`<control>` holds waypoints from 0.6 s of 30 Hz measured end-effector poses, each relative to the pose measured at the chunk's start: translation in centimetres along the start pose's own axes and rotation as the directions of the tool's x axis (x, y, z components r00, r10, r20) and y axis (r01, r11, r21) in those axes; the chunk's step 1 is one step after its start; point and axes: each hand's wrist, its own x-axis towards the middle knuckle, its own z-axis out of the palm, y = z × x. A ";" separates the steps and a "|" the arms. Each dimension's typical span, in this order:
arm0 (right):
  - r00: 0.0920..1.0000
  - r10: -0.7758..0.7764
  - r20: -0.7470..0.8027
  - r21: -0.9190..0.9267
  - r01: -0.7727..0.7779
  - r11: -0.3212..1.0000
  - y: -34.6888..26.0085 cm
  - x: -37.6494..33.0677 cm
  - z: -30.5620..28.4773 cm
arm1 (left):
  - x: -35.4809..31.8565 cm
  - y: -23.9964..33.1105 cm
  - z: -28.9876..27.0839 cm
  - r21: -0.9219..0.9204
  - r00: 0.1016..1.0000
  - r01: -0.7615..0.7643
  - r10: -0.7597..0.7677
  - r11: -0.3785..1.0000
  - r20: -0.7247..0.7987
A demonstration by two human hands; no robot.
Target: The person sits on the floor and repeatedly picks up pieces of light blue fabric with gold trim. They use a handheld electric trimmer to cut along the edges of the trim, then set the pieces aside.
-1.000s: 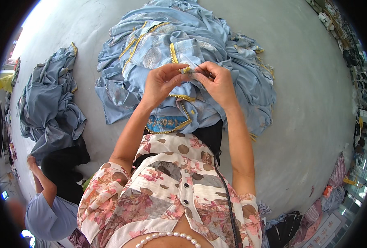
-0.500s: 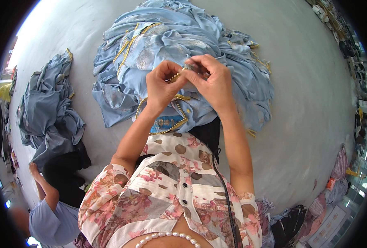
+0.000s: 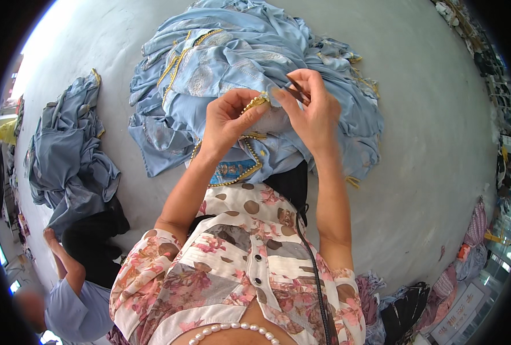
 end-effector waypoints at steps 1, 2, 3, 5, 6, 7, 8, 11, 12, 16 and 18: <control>0.999 0.012 0.041 -0.039 -0.011 0.999 -0.2 -0.4 -0.5 | -0.1 -0.1 0.1 0.007 0.999 -0.031 0.031 0.999 -0.036; 0.997 0.026 0.078 -0.082 -0.019 0.996 -0.4 -0.8 -1.1 | -0.1 -0.1 0.2 0.013 0.996 -0.062 0.063 0.998 -0.068; 0.993 0.041 0.115 -0.124 -0.026 0.992 -0.5 -1.1 -1.4 | 0.0 -0.1 0.2 0.010 0.995 -0.075 0.075 0.997 -0.070; 0.982 0.110 0.153 -0.019 -0.109 0.994 -0.4 -1.5 -1.3 | 0.0 -0.1 0.2 0.006 0.993 -0.097 0.097 0.995 -0.073; 0.974 0.144 0.173 0.033 -0.152 0.988 -0.3 -1.7 -1.3 | 0.1 -0.2 0.2 0.017 0.990 -0.122 0.123 0.992 -0.071; 0.971 0.141 0.192 0.041 -0.151 0.988 -0.3 -1.6 -1.4 | 0.2 -0.3 0.2 0.028 0.986 -0.147 0.148 0.989 -0.069; 0.968 0.137 0.210 0.051 -0.150 0.987 -0.2 -1.5 -1.5 | 0.2 -0.4 0.2 0.042 0.982 -0.172 0.175 0.984 -0.067; 0.969 0.116 0.219 0.054 -0.130 0.990 -0.4 -1.4 -1.4 | 0.0 0.0 0.4 0.123 0.982 -0.170 0.178 0.978 -0.061; 0.971 0.107 0.215 0.049 -0.120 0.991 -0.4 -1.4 -1.4 | 0.0 0.1 0.4 0.153 0.983 -0.169 0.178 0.974 -0.048; 0.980 0.077 0.183 -0.043 -0.070 0.997 -0.6 -1.5 -1.3 | 0.0 0.3 0.6 0.248 0.977 -0.200 0.211 0.948 -0.017; 0.984 0.071 0.163 -0.071 -0.060 0.996 -0.4 -1.6 -1.0 | 0.0 0.4 0.6 0.266 0.977 -0.199 0.213 0.943 -0.023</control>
